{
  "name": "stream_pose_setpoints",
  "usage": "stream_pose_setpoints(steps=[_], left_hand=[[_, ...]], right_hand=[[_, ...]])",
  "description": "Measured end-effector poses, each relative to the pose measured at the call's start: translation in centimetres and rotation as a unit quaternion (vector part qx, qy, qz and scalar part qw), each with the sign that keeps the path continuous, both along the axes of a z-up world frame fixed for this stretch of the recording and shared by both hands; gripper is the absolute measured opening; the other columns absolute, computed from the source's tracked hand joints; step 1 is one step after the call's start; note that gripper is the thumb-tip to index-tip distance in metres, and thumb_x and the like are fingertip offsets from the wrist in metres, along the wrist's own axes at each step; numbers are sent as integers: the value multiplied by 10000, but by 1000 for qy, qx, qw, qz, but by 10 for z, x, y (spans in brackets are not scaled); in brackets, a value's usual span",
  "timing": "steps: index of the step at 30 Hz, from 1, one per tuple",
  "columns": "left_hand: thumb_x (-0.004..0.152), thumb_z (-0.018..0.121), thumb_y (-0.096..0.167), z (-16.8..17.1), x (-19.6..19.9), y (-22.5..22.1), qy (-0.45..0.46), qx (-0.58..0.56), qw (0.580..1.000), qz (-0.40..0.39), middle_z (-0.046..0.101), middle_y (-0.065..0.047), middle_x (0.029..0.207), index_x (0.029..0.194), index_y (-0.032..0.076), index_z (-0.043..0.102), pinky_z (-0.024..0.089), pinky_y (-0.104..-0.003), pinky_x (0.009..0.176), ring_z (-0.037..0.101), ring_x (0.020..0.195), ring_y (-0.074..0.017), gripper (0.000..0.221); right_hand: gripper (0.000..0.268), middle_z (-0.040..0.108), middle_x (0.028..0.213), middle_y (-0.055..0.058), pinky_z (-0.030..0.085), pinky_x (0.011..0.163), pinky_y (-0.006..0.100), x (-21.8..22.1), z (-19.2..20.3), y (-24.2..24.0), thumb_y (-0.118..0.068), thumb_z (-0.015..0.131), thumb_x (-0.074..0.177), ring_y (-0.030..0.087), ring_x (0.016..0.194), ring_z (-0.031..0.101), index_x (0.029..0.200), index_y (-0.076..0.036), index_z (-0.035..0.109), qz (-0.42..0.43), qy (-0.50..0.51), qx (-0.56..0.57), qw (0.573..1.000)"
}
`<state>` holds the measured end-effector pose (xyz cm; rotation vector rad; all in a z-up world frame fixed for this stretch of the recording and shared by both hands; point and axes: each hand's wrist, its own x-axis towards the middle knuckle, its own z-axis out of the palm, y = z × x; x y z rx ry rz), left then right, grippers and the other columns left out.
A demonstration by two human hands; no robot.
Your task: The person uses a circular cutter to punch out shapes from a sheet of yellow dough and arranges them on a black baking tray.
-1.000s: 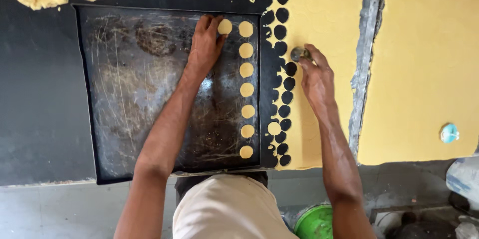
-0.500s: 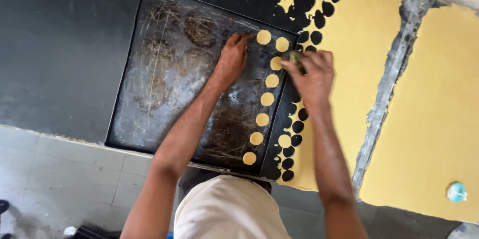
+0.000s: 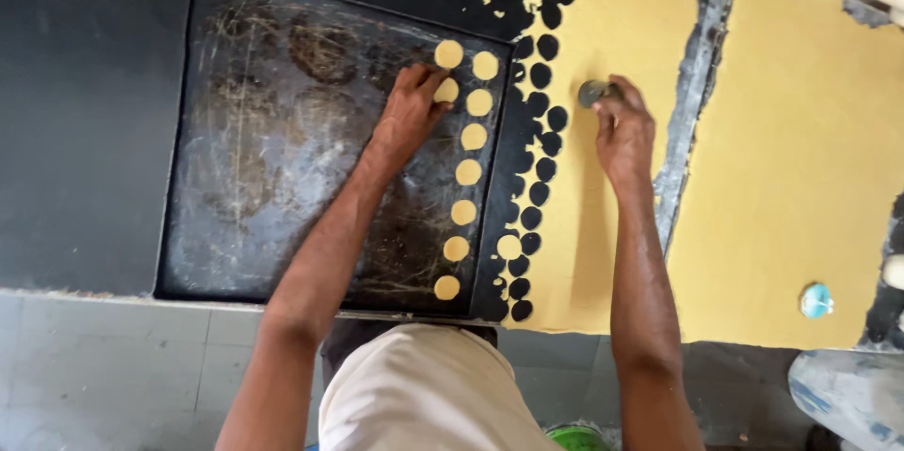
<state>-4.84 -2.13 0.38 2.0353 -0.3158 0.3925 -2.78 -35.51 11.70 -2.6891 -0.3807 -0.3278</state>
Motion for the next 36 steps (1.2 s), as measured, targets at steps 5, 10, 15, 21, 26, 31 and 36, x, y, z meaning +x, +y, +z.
stream_pose_setpoints(steps=[5, 10, 15, 21, 26, 31, 36], left_hand=[[817, 861, 66, 7, -2, -3, 26, 19, 999, 9, 598, -180, 1232, 1327, -15, 629, 505, -473, 962, 577, 1107, -384, 566], [792, 870, 99, 18, -9, 2, 8, 8, 1000, 27, 584, -196, 1225, 1295, -38, 623, 515, -495, 934, 586, 1113, -405, 577], [901, 750, 1, 23, -28, 13, 33, -32, 997, 58, 604, -209, 1210, 1289, -22, 639, 544, -482, 905, 615, 1106, -412, 405], [913, 611, -114, -3, -54, 9, 69, -51, 994, 61, 623, -228, 1267, 1311, -19, 643, 551, -460, 976, 633, 1142, -413, 410], [820, 618, -143, 0, -55, -2, 59, -12, 998, 34, 629, -215, 1299, 1318, -19, 642, 536, -465, 1017, 618, 1195, -424, 514], [794, 823, 27, 9, -63, -3, 38, -1, 999, -5, 611, -210, 1277, 1311, -20, 637, 502, -493, 990, 572, 1160, -433, 551], [801, 831, 60, 28, -51, 6, 69, 10, 997, -12, 602, -209, 1258, 1320, -22, 636, 502, -488, 997, 575, 1169, -412, 561]], right_hand=[[140, 653, 1403, 186, 591, 968, 319, 3, -34, 5, 62, 704, 968, 315, 1144, 717, 1045, -30, 777, 32, 2, -42, 999], [69, 723, 1316, 175, 610, 928, 401, 36, -39, 13, -51, 746, 974, 333, 1065, 727, 1015, -8, 780, 46, 37, -55, 997], [367, 738, 1108, 179, 591, 835, 397, 56, 9, 13, -360, 810, 923, 285, 922, 732, 1051, -18, 768, -31, 197, -33, 979], [441, 767, 1003, 92, 535, 839, 413, -22, -26, 101, -491, 864, 917, 278, 1042, 578, 990, -58, 830, 100, -95, -58, 989], [361, 707, 918, 121, 444, 886, 429, -43, -52, 155, -420, 879, 815, 298, 999, 553, 833, -65, 819, 9, 9, 26, 1000], [180, 692, 1216, 181, 546, 936, 453, -25, -16, 69, -133, 735, 1055, 366, 1114, 636, 1098, 41, 733, 15, -58, 86, 995], [107, 662, 1326, 231, 580, 846, 418, 31, 11, 8, 60, 693, 978, 364, 999, 709, 1074, 59, 740, 45, -4, -40, 998]])
